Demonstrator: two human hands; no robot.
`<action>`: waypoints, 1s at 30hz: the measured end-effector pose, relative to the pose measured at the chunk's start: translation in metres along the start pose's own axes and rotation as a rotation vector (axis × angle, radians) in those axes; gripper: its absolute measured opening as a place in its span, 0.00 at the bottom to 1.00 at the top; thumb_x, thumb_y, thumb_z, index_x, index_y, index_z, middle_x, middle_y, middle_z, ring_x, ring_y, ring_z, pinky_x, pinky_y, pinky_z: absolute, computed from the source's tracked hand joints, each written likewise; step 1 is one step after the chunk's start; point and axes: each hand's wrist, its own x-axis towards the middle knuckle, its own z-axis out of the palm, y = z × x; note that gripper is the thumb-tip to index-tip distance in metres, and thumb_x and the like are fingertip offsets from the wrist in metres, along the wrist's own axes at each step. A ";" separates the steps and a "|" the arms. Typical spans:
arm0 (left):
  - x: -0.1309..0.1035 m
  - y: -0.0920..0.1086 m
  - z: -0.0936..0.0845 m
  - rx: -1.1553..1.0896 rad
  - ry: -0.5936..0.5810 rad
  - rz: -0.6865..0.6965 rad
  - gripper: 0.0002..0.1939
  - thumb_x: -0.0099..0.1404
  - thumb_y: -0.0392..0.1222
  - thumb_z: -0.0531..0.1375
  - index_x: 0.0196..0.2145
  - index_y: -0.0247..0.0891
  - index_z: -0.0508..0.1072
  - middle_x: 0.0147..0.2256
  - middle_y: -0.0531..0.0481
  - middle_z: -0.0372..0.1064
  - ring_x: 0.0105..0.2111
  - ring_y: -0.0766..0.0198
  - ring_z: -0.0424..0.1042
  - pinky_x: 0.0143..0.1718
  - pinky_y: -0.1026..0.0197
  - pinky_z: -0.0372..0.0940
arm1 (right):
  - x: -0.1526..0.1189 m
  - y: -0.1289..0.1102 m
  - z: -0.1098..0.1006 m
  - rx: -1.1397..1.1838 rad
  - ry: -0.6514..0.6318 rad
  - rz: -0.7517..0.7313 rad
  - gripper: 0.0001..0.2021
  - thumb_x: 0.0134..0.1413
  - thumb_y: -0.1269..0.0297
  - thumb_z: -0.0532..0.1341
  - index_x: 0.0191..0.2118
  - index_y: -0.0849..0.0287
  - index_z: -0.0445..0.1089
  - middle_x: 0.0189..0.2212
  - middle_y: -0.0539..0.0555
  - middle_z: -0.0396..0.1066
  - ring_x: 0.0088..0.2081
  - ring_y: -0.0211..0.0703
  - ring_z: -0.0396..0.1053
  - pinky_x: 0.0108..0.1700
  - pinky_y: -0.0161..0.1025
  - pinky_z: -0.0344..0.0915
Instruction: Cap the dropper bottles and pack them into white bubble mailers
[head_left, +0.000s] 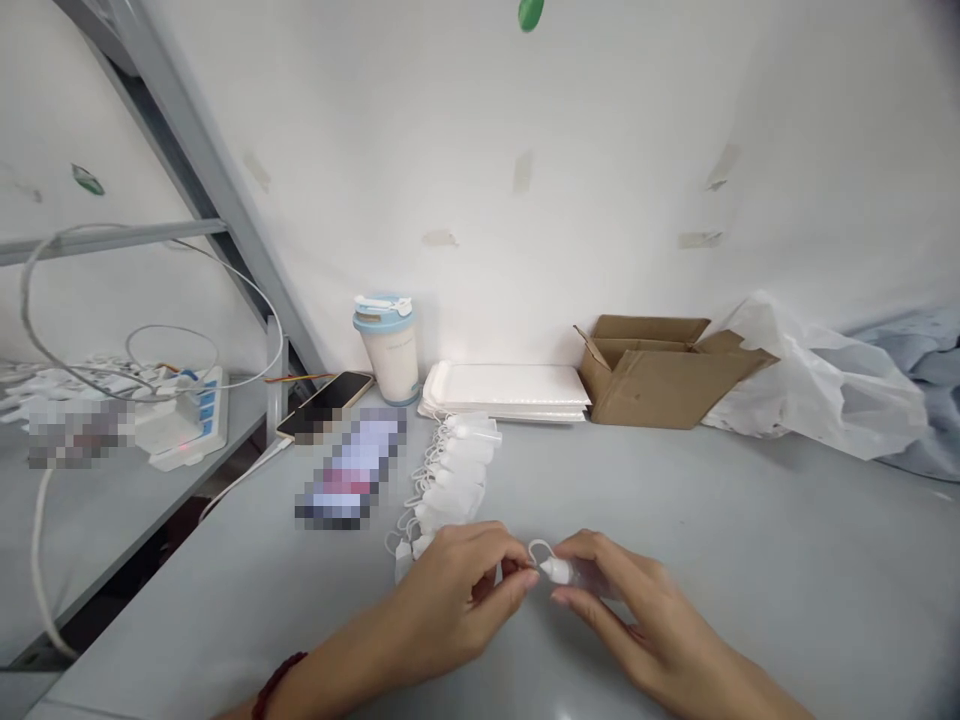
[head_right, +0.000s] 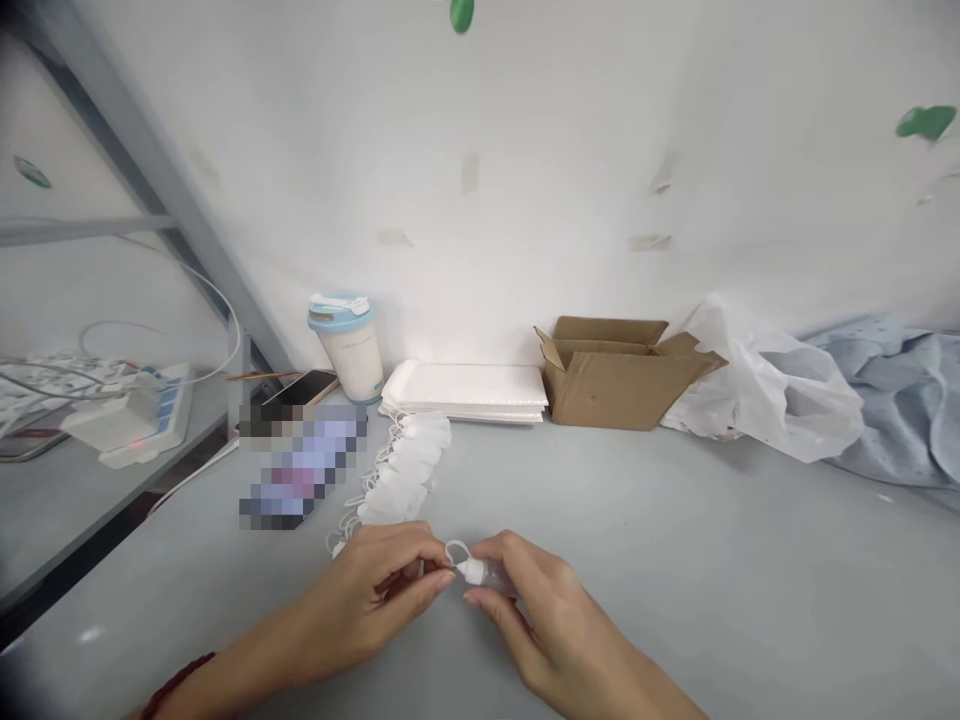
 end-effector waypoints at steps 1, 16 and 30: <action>0.000 0.000 0.002 0.006 -0.007 0.006 0.08 0.65 0.37 0.53 0.32 0.35 0.72 0.23 0.55 0.63 0.22 0.71 0.59 0.26 0.68 0.55 | -0.001 0.000 0.000 -0.001 -0.005 -0.006 0.10 0.61 0.71 0.53 0.46 0.53 0.59 0.33 0.49 0.70 0.31 0.37 0.69 0.34 0.32 0.67; -0.004 0.000 0.005 -0.030 -0.044 -0.059 0.16 0.68 0.40 0.49 0.22 0.37 0.62 0.21 0.56 0.60 0.21 0.71 0.59 0.26 0.68 0.54 | -0.005 -0.006 0.005 0.000 0.011 -0.030 0.08 0.61 0.69 0.53 0.46 0.55 0.61 0.33 0.52 0.71 0.32 0.38 0.70 0.33 0.33 0.68; 0.005 -0.025 -0.051 -0.221 0.421 -0.412 0.18 0.61 0.51 0.55 0.20 0.38 0.65 0.20 0.56 0.59 0.20 0.68 0.57 0.20 0.67 0.51 | 0.002 0.030 -0.004 -0.213 0.092 0.114 0.15 0.61 0.64 0.53 0.52 0.55 0.55 0.40 0.57 0.68 0.39 0.43 0.69 0.39 0.42 0.70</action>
